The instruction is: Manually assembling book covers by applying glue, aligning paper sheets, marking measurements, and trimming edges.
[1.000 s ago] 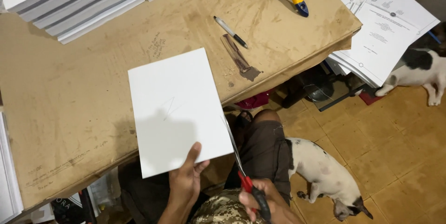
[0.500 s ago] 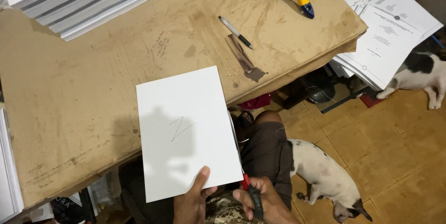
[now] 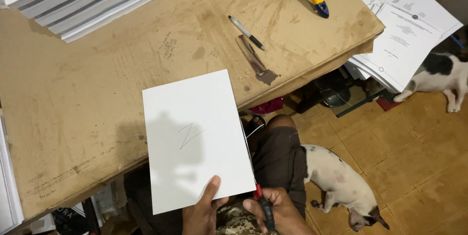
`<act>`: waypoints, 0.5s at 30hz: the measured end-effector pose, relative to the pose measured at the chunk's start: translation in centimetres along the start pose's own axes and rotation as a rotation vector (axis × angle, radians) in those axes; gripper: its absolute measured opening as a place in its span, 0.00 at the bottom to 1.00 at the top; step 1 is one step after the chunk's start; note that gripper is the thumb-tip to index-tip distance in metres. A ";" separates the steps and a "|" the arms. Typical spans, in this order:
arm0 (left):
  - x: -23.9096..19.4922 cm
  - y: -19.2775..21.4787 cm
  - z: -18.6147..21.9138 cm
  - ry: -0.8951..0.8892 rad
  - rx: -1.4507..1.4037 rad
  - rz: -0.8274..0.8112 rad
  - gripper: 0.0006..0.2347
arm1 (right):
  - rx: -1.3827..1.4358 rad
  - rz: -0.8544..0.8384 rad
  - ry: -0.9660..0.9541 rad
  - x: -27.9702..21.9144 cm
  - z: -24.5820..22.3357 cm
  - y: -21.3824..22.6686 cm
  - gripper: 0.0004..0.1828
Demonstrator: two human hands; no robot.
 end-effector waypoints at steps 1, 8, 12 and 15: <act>0.0 0.0 0.0 0.003 0.004 -0.002 0.30 | -0.015 -0.016 0.001 -0.3 0.0 0.1 0.15; 0.9 1.1 -0.9 0.017 0.005 -0.003 0.34 | -0.119 -0.125 0.003 -1.5 -0.1 0.1 0.20; 2.5 2.9 -3.1 0.124 -0.014 -0.008 0.27 | -0.039 -0.056 -0.023 1.1 1.2 -0.2 0.09; 2.1 4.2 -2.5 0.073 0.115 0.050 0.30 | 0.045 -0.029 0.096 3.1 1.6 0.1 0.08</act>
Point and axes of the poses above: each hand's wrist, its own x-axis towards the middle knuckle, its own y-axis out of the back of the hand, z = x × y, the point moved 8 cm from there along x, towards the middle knuckle, and after that the axes turned 15 degrees about -x, right-handed, at the moved point
